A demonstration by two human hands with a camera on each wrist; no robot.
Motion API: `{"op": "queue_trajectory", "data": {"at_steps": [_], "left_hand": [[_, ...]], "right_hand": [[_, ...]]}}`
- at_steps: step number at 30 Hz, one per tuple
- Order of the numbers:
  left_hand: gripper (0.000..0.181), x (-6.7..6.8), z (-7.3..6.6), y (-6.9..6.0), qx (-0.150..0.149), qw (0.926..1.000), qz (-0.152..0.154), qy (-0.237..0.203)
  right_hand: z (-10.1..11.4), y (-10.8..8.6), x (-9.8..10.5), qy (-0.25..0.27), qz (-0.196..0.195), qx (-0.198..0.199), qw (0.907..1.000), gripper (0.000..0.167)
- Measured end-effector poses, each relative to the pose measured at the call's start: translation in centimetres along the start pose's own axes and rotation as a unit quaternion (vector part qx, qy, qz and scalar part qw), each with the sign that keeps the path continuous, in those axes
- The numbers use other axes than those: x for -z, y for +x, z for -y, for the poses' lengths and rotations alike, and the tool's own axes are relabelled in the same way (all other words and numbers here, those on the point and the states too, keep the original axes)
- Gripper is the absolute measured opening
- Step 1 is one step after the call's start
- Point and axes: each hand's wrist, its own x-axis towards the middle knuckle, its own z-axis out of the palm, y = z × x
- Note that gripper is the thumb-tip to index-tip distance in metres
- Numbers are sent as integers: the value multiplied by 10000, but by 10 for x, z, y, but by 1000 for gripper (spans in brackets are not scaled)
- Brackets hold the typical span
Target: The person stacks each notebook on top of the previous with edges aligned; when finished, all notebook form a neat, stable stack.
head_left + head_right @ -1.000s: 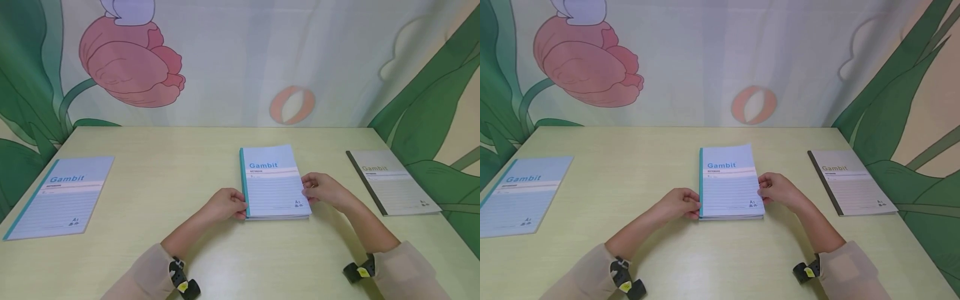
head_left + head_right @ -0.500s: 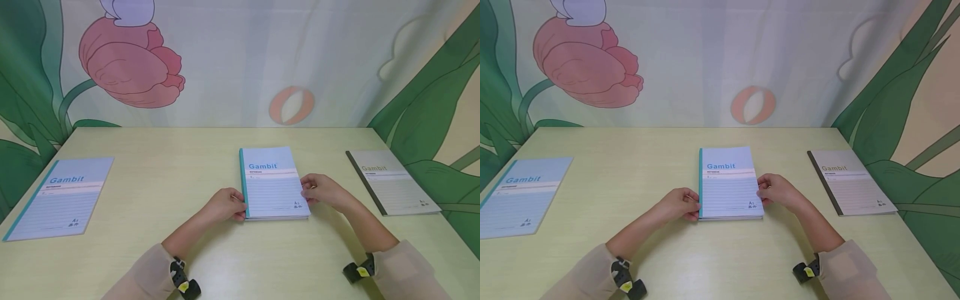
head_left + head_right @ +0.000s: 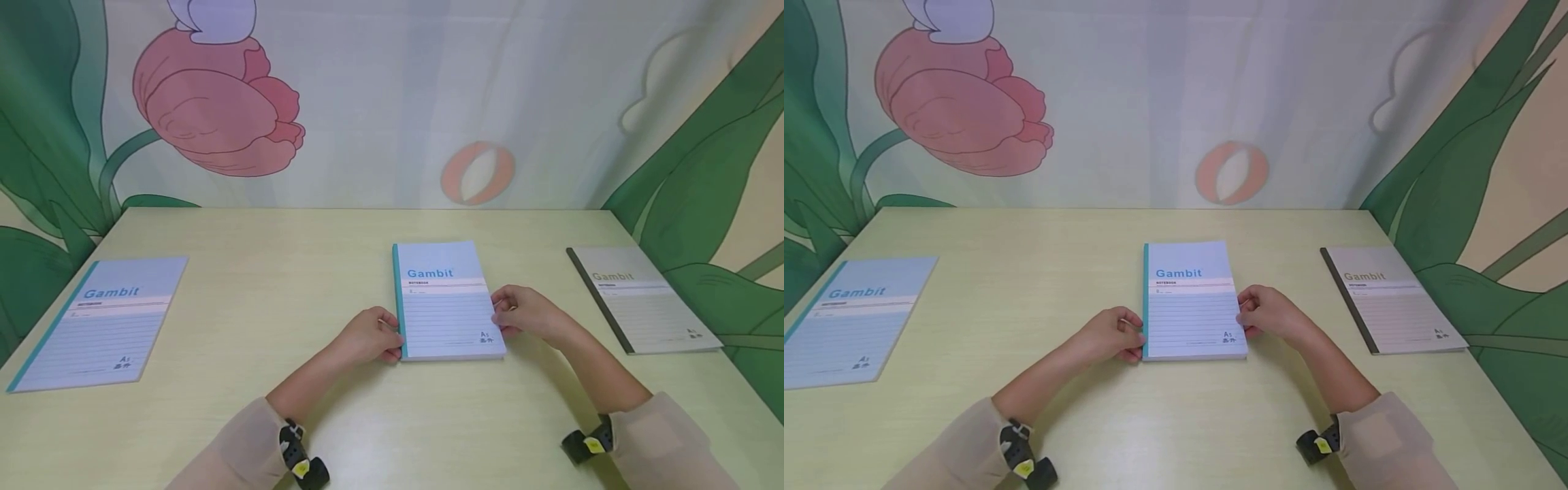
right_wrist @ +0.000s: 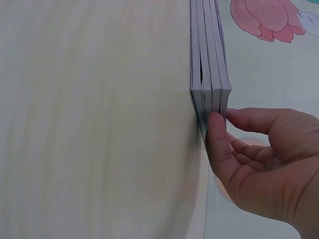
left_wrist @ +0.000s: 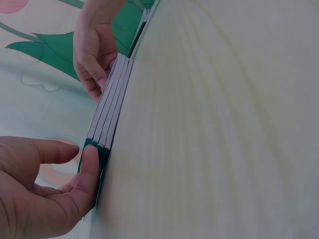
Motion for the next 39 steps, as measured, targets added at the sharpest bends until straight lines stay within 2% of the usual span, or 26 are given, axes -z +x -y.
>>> {"op": "queue_trajectory", "data": {"at_steps": [10,19,22,26,31,39], "left_hand": [[22,-2,1,2,-82,9999,-27,104],[17,-3,3,2,-336,9990,-170,241],[14,-4,2,1,-400,9983,-175,373],[8,-4,1,-3,-446,9972,-92,593],[13,0,1,-10,-538,9961,-9,705],[15,14,0,-19,-544,9941,-262,905]], "right_hand": [[3,0,-2,31,-23,-64,10000,36],[3,2,-2,46,-54,-25,10000,33],[5,2,-3,-113,-114,-74,9998,32],[10,2,-5,-580,-374,-202,9974,30],[18,-1,-6,-1105,-809,-167,9904,24],[30,-6,-11,-1162,-1561,575,9792,24]]}}
